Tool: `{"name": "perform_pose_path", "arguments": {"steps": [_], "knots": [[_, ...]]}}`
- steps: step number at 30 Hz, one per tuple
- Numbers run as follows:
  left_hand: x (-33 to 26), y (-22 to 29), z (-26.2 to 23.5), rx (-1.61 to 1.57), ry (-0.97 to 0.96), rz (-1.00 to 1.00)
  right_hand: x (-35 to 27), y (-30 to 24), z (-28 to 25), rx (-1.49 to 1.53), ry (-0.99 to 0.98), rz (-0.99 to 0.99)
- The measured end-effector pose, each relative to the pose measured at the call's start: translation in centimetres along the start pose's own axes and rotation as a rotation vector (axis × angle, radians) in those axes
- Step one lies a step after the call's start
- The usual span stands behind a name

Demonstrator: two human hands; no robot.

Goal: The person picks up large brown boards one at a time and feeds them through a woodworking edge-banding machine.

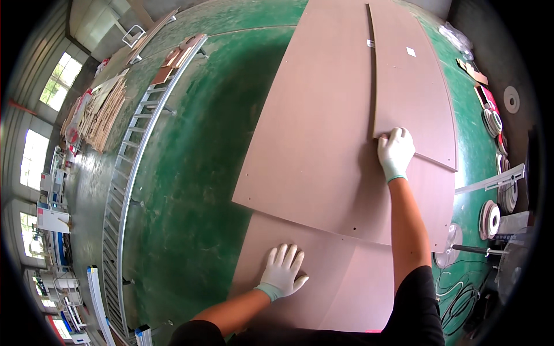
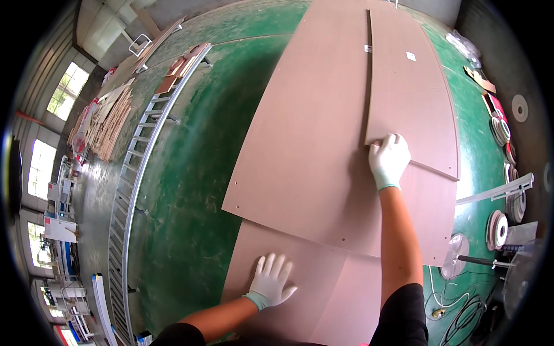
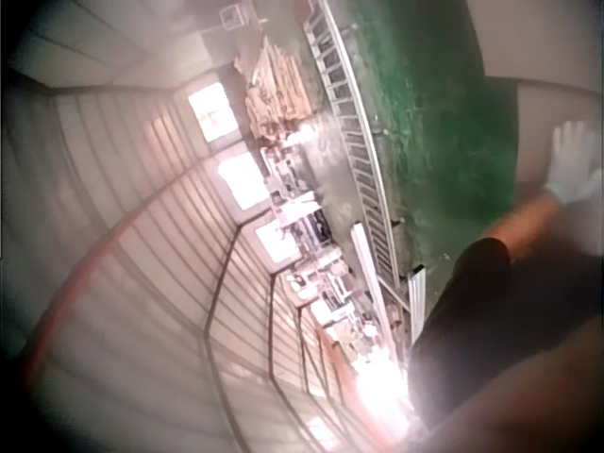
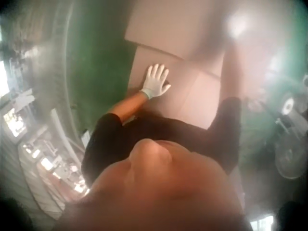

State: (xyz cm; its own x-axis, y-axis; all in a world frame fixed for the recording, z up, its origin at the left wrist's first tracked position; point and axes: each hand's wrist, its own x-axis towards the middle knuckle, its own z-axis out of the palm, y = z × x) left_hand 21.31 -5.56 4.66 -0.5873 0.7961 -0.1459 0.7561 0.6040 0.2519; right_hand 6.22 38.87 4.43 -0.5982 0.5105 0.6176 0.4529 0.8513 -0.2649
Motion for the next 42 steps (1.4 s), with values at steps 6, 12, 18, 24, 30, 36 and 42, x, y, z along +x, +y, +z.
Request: {"name": "perform_pose_path", "arguments": {"steps": [6, 12, 18, 24, 30, 36, 42], "knots": [[-0.7, -0.1, 0.5, 0.017, 0.012, 0.007, -4.5, -3.6, -2.9, 0.014, -0.119, -0.033], [-1.5, 0.0, 0.2, 0.089, 0.017, -0.001, -13.5, -4.6, -10.8, 0.055, -0.153, -0.119], [-2.5, -0.5, 1.0, 0.068, 0.138, 0.007, -25.9, -7.8, -21.4, 0.122, -0.285, -0.081], [-3.1, -1.5, 3.4, -0.019, 0.275, 0.022, -38.5, -11.2, -31.3, 0.099, -0.272, 0.088], [-4.2, -2.5, 3.1, -0.067, 0.273, 0.007, -45.2, -10.1, -30.5, 0.801, 0.441, 1.301], [-4.5, -3.2, 4.4, -0.249, 0.322, 0.17, -48.9, -8.6, -31.6, 1.569, 0.442, 1.728], [-5.2, -6.6, 5.1, -0.446, 0.596, 0.248, -56.7, -15.9, -30.4, 1.581, -0.161, 1.462]]}}
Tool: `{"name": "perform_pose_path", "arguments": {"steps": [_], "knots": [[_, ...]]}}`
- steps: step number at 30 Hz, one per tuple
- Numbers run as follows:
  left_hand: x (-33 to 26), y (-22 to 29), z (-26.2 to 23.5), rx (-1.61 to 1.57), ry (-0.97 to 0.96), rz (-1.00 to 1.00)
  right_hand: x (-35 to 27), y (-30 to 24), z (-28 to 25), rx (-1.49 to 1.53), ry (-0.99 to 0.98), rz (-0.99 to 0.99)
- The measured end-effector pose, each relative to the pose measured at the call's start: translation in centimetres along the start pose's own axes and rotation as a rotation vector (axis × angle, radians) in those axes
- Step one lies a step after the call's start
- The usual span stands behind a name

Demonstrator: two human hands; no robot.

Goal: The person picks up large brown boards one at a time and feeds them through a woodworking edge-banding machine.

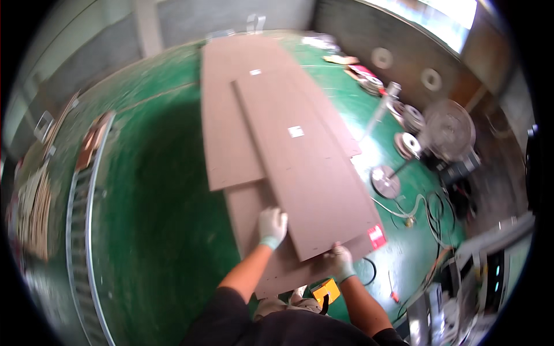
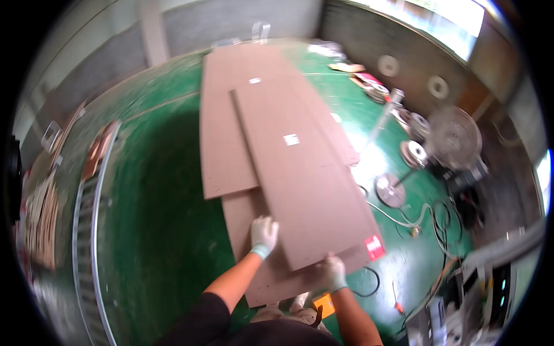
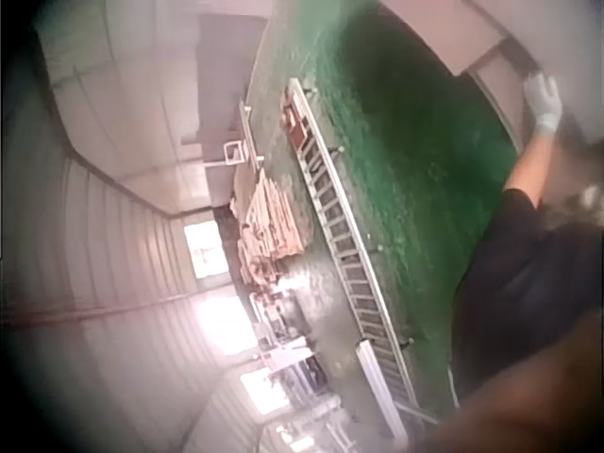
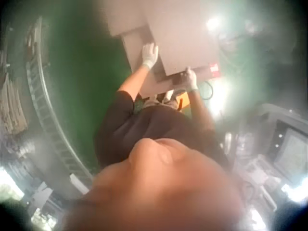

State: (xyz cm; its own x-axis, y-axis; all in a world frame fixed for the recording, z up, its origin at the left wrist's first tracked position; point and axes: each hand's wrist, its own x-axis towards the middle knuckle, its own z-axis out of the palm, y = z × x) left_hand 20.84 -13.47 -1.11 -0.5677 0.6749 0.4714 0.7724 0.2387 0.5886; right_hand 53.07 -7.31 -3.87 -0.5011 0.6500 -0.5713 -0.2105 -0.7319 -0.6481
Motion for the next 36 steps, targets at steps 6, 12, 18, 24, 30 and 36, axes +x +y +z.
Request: {"name": "perform_pose_path", "arguments": {"steps": [6, 12, 18, 24, 30, 36], "knots": [[-5.7, 5.0, -1.9, -0.425, -0.273, -0.661, -10.7, 6.1, 3.0, 0.141, 0.314, -0.042], [-13.8, 12.0, -4.2, -0.869, -0.705, -1.021, -19.7, 4.9, 1.4, 0.459, 0.085, -0.023], [-16.2, 17.3, -5.1, -1.258, -1.092, -1.162, -26.1, 8.4, -5.2, 0.431, 0.489, -0.275], [-1.4, 10.7, -0.1, -1.244, -0.681, -1.077, -39.4, 8.0, -8.7, 0.092, 0.99, -0.36], [8.4, -1.9, 4.0, -1.238, -0.746, -0.993, -48.5, 11.2, -13.9, 0.075, 1.225, -0.195], [1.8, 2.3, 4.3, -0.868, -0.763, -1.136, -54.5, 16.6, -16.4, 0.195, 1.624, -0.432]]}}
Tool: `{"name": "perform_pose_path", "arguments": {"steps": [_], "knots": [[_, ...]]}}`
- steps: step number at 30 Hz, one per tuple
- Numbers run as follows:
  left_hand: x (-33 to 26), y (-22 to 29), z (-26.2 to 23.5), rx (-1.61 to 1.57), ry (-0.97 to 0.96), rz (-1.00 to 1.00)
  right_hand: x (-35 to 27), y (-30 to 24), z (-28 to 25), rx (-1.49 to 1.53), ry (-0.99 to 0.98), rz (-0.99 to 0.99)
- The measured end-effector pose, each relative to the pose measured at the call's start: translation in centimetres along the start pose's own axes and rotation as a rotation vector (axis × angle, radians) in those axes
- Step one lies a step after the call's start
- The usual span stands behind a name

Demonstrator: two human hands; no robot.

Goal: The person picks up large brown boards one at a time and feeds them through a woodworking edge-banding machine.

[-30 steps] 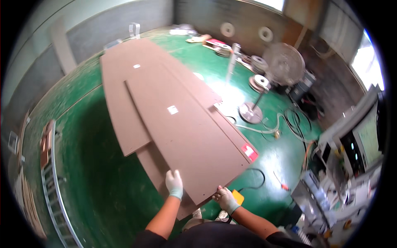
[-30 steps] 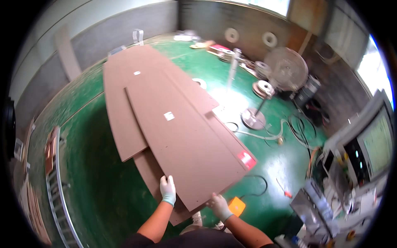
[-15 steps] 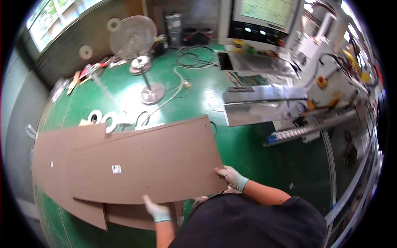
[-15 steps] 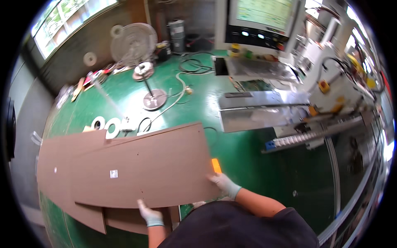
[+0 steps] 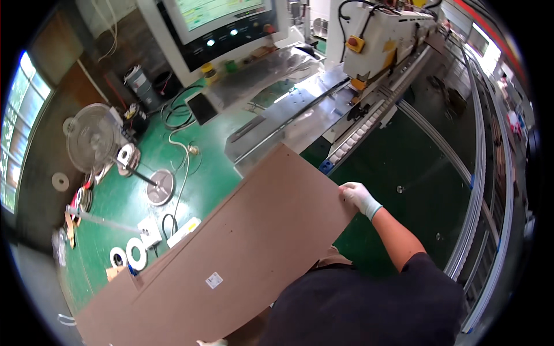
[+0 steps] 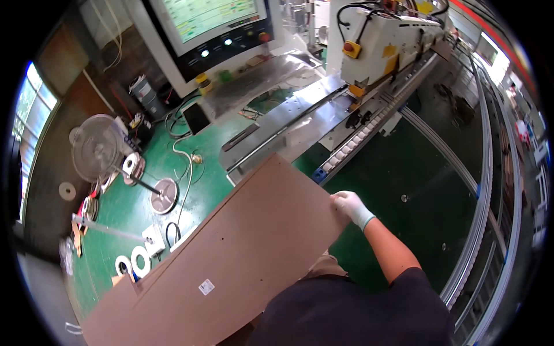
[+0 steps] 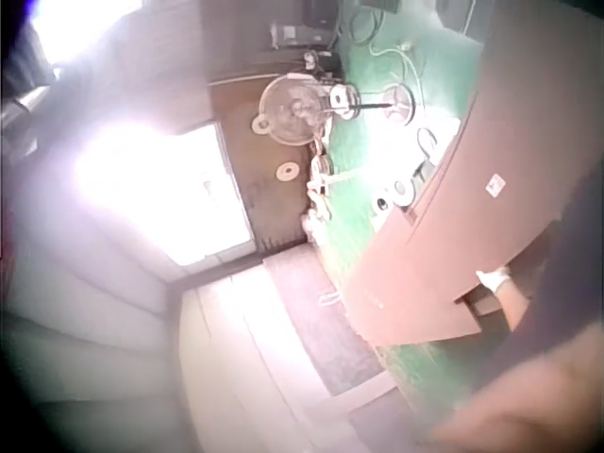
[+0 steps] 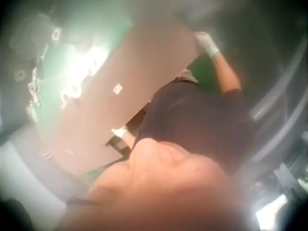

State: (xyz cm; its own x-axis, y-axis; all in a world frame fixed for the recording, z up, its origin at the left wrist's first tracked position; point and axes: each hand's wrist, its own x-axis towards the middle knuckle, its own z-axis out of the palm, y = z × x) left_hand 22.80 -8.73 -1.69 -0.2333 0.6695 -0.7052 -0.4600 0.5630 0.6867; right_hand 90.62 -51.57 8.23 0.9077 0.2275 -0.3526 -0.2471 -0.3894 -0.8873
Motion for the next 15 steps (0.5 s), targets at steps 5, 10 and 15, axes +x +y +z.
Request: {"name": "perform_pose_path", "arguments": {"steps": [5, 10, 15], "knots": [[0.1, -4.9, 0.4, 0.167, -0.264, -0.032, 2.1, -0.5, -0.8, 0.675, 0.286, 0.17], [-13.9, -7.1, 12.4, -0.046, -0.279, -0.325, 1.7, 4.6, 5.6, 1.02, 0.287, 0.272], [-23.0, -6.8, 20.2, 0.047, -0.285, -0.21, -0.9, 3.7, 10.7, 1.035, 0.207, 0.476]]}}
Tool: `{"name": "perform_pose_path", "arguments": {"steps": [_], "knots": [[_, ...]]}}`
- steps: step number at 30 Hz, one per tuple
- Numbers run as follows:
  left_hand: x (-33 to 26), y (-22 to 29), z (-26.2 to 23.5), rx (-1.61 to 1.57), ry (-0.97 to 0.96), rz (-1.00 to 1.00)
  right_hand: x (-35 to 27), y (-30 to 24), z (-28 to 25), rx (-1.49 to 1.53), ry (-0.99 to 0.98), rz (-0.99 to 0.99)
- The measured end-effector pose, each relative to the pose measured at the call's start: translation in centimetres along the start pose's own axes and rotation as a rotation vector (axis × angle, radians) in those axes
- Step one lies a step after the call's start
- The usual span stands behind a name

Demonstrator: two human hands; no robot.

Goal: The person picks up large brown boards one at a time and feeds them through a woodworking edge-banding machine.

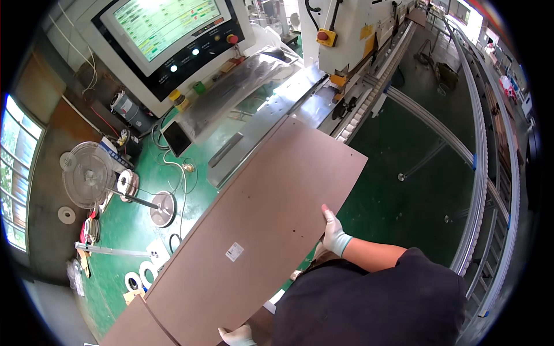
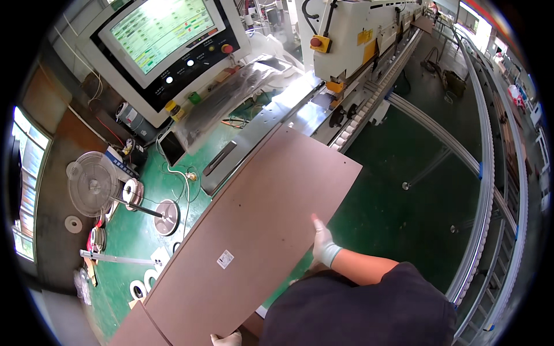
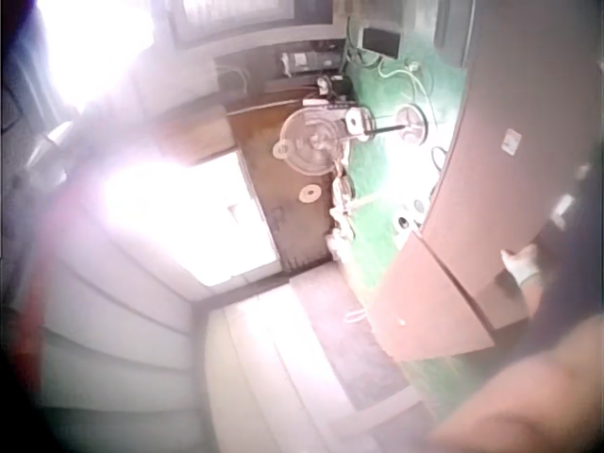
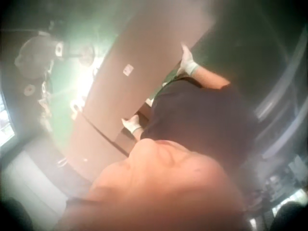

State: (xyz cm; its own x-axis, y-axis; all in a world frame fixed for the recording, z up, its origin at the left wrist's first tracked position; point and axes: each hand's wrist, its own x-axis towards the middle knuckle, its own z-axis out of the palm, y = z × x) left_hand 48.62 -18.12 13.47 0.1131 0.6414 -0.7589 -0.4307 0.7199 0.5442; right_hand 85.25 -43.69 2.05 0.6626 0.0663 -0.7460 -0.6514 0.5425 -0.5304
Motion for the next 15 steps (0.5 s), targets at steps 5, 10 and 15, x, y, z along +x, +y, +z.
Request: {"name": "perform_pose_path", "arguments": {"steps": [5, 10, 15], "knots": [[6.4, -0.5, 1.5, -0.013, 0.099, -0.068, 2.0, -1.9, 0.5, 0.042, -0.063, -0.14], [6.6, -5.2, 0.2, 1.571, 0.08, 0.573, 6.3, -5.2, 0.0, 0.004, 0.094, -0.161], [-1.0, -11.5, 10.1, 1.098, -0.236, 0.37, 9.4, -12.9, -1.6, 0.169, 0.138, -0.071]]}}
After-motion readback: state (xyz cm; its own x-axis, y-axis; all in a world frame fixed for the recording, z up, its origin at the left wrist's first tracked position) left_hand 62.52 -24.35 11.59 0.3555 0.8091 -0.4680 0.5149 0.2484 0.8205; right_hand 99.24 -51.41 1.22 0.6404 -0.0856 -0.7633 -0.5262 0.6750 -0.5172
